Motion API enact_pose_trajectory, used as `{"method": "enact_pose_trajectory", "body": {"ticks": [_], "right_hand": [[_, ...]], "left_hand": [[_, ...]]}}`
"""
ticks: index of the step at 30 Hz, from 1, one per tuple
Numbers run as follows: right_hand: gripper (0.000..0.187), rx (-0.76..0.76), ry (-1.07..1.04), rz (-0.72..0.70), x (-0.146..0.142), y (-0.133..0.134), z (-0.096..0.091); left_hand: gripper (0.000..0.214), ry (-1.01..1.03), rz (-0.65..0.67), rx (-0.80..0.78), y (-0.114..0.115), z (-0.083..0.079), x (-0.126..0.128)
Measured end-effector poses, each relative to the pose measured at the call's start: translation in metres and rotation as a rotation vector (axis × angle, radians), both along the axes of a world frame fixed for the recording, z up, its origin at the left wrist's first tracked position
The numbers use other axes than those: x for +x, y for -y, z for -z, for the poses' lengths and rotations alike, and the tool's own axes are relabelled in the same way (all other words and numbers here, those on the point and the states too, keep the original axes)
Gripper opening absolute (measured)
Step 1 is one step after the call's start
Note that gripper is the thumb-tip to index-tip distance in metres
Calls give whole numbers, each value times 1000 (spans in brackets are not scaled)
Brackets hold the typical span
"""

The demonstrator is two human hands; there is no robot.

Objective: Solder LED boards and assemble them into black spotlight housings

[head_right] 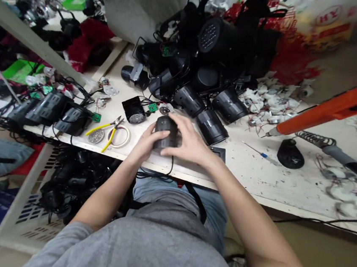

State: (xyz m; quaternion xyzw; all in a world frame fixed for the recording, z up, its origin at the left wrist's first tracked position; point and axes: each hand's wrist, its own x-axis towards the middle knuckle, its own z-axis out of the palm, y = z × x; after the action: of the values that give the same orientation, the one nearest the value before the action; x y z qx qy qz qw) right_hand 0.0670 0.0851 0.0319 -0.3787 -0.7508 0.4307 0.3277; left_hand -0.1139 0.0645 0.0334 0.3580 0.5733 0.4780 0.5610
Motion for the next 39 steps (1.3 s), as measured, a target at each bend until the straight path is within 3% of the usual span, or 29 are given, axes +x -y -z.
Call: {"method": "enact_pose_trajectory", "body": {"ticks": [4, 8, 14, 25, 31, 35, 39], "right_hand": [[74, -306, -297, 328, -15, 18, 4], [55, -440, -263, 352, -40, 44, 6], [50, -327, -133, 477, -60, 52, -4], [40, -7, 21, 490, -65, 51, 7], [54, -9, 23, 399, -62, 51, 1], [38, 15, -96, 434, -56, 58, 1], [14, 283, -24, 482, -52, 64, -1]], "left_hand": [[55, 248, -110, 3, 8, -7, -7], [45, 276, -223, 57, 14, -10, -8], [44, 352, -226, 18, 18, -7, -10], [43, 500, -393, -19, 17, 8, 7], [34, 541, -451, 1, 10, -1, 3], [31, 605, -435, -29, 4, -7, -10], [27, 696, -436, -109, 2, -12, -12]]}}
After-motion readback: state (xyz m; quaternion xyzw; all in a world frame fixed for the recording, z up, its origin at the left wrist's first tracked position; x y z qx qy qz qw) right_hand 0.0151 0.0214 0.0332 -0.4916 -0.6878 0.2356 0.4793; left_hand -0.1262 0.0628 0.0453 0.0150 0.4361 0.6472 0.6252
